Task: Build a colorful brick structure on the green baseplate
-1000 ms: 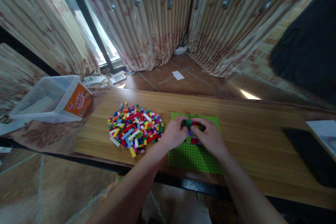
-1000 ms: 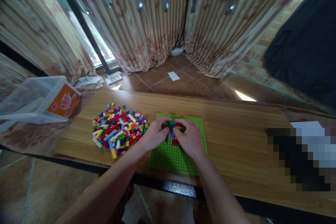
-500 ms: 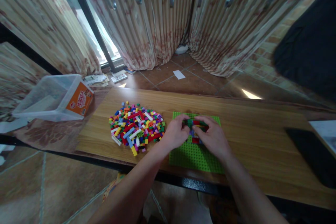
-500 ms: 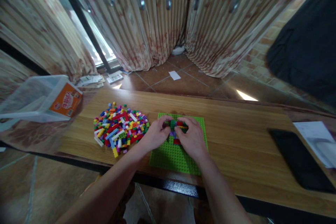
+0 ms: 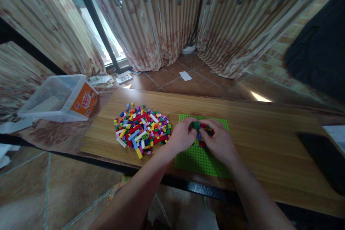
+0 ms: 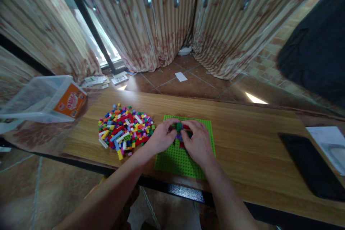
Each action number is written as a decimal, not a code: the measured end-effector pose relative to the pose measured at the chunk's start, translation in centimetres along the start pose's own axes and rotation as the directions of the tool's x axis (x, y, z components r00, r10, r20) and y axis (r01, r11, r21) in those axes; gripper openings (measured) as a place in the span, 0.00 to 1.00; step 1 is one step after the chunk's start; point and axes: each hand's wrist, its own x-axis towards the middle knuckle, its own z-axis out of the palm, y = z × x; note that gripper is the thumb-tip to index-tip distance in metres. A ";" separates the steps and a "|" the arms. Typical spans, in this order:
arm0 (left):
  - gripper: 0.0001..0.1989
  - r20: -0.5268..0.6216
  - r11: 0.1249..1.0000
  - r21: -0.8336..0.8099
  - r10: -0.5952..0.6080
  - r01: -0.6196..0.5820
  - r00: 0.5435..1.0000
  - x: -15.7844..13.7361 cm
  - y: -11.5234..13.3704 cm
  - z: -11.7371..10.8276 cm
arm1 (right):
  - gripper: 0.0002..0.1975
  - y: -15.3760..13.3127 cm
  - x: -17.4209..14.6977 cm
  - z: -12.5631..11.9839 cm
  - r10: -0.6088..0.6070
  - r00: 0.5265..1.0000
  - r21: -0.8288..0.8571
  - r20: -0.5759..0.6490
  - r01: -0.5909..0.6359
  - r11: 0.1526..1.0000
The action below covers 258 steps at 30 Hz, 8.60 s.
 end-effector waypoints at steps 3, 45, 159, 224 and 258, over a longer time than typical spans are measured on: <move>0.20 -0.004 1.000 0.017 0.001 -0.001 1.000 0.0 -0.1 0.2 | 0.15 0.1 -0.1 0.2 -0.030 1.000 -0.035 0.007 0.030 0.999; 0.20 -0.652 0.766 0.327 -0.242 0.554 0.719 0.1 -7.0 -15.8 | 0.15 0.7 -0.1 0.3 -0.036 0.998 -0.019 0.050 0.037 0.999; 0.10 -0.251 0.973 -0.231 -0.041 -0.019 0.967 1.3 -2.6 -5.6 | 0.09 -4.0 -1.0 0.9 -0.063 0.996 0.246 0.064 0.046 0.968; 0.13 -0.098 0.762 0.630 -0.111 0.148 0.989 -1.0 -5.1 -13.6 | 0.14 -3.4 0.1 0.8 0.026 0.974 0.242 -0.225 0.030 0.970; 0.09 0.000 0.851 -0.520 -0.085 0.073 0.996 0.1 -0.6 -5.3 | 0.10 -2.2 1.4 -1.9 0.378 0.926 0.787 -0.005 -0.229 0.572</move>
